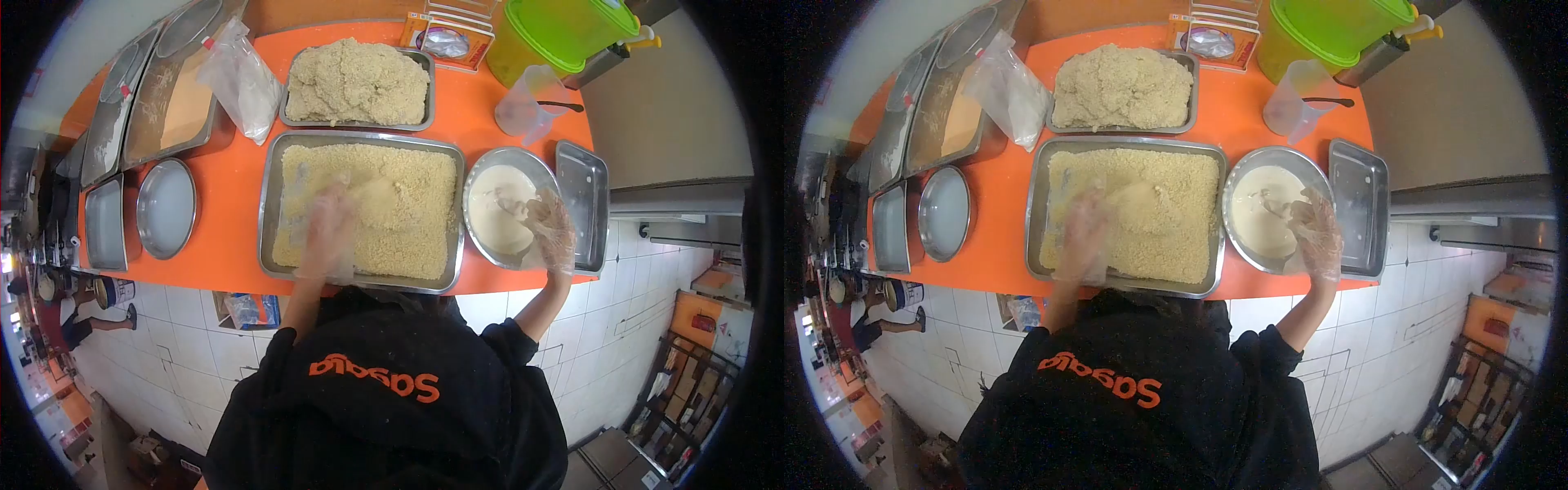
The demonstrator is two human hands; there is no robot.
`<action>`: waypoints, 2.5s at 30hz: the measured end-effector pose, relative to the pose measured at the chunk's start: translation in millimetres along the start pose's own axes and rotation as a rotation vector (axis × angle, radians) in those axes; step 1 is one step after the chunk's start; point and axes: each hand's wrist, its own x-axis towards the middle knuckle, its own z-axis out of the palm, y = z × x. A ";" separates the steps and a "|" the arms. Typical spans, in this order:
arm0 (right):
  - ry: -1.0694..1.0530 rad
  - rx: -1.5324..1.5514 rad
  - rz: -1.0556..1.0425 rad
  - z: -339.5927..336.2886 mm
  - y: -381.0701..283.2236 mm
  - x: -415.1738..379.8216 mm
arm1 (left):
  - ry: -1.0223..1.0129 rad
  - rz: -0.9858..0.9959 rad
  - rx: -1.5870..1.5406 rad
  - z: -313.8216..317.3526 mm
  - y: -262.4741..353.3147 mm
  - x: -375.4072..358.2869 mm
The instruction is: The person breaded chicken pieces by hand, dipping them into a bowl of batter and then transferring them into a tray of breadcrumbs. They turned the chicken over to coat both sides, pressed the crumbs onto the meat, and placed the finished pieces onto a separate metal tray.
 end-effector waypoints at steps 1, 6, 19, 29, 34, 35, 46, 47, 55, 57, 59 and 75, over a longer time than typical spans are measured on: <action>-0.001 0.040 -0.014 -1.4 -0.7 -0.5 | 0.008 0.131 0.157 -5.8 -0.6 5.0; -0.023 0.086 0.076 -5.5 9.8 -2.9 | -0.101 0.287 0.240 -2.5 18.0 51.6; 0.004 0.154 0.080 -9.0 16.0 -7.8 | -0.231 0.212 0.762 62.7 -10.1 75.9; 0.060 0.160 0.160 -14.5 25.6 -15.6 | -0.522 0.366 0.125 29.9 48.0 60.6; 0.018 0.146 0.104 -9.3 15.4 -12.0 | -0.489 0.746 0.955 75.7 60.5 60.7; 0.004 0.149 0.094 -9.5 18.4 -11.9 | -0.522 0.670 0.923 83.5 48.4 50.3; 0.042 0.071 0.066 -13.2 22.1 -11.6 | -0.796 0.466 0.822 115.8 39.9 80.8; 0.039 0.089 0.074 -13.5 20.3 -12.3 | -0.968 0.292 0.766 114.1 46.8 95.3; 0.057 0.170 0.172 -15.7 20.8 -15.4 | -0.927 0.710 0.860 63.1 119.2 95.2; 0.053 0.172 0.121 -10.2 38.4 -11.2 | -0.713 0.896 0.989 81.7 37.0 39.8; 0.047 0.155 0.092 -5.4 38.0 -6.3 | -0.644 0.859 1.012 78.5 45.0 38.6; 0.039 0.104 0.069 -6.3 52.6 -7.0 | -0.199 -0.351 0.736 3.7 29.4 17.3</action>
